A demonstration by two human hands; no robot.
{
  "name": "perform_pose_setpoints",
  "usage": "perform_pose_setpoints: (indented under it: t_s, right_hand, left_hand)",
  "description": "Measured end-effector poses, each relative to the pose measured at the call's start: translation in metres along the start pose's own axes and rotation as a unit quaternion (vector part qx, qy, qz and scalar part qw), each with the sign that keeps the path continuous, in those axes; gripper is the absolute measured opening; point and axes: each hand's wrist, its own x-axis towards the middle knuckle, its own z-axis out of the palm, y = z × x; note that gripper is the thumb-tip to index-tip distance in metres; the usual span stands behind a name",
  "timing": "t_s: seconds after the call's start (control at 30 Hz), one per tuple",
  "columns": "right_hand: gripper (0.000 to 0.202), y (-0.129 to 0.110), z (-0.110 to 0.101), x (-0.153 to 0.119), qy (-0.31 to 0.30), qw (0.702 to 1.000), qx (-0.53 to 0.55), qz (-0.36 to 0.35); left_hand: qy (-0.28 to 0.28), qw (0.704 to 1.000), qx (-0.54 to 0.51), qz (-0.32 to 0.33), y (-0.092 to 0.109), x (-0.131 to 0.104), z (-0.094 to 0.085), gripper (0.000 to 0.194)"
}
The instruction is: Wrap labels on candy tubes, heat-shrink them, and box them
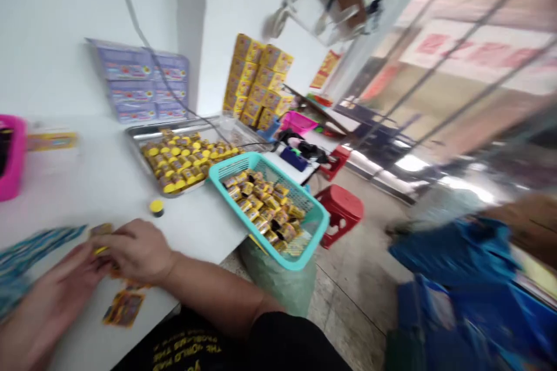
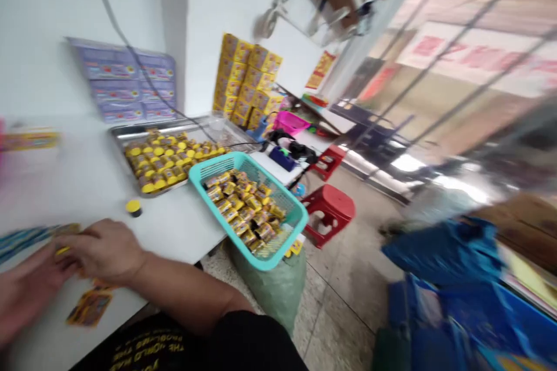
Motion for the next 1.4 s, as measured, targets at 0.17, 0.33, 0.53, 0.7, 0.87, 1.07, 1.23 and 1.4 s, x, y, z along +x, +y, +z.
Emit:
perform_pose_setpoints:
  t_s: [0.17,0.33,0.53,0.7,0.87,1.07,1.23,1.4]
  right_hand:
    - [0.027,-0.009,-0.005,-0.011,0.128,0.979,0.155,-0.012]
    - [0.018,-0.01,-0.004,-0.008,0.179,0.949,0.26,0.007]
    - [0.014,-0.018,-0.014,-0.011,0.18,0.945,0.273,0.03]
    - [0.016,-0.014,-0.012,-0.01,0.13,0.964,0.232,0.027]
    - [0.017,-0.011,-0.006,-0.01,0.122,0.965,0.227,0.04]
    - [0.016,-0.011,-0.007,-0.009,0.144,0.966,0.211,0.029]
    - [0.018,-0.015,-0.011,-0.009,0.139,0.963,0.231,0.029]
    - [0.017,-0.014,-0.011,-0.012,0.142,0.96,0.241,0.026]
  left_hand:
    - [-0.034,0.993,-0.115,0.022,-0.006,-0.013,0.015,0.014]
    - [-0.058,0.989,-0.131,0.024,-0.009,-0.007,0.004,0.012]
    - [-0.097,0.988,-0.117,0.011,-0.011,-0.011,0.004,0.023]
    - [-0.07,0.991,-0.107,0.029,-0.01,-0.011,0.005,0.028]
    - [-0.03,0.994,-0.094,0.052,-0.011,-0.013,0.008,0.033]
    - [-0.003,0.991,-0.118,0.07,-0.01,-0.012,0.008,0.031]
    - [-0.019,0.992,-0.101,0.076,-0.012,-0.012,0.007,0.03]
    - [-0.021,0.994,-0.094,0.06,-0.013,-0.012,0.008,0.029]
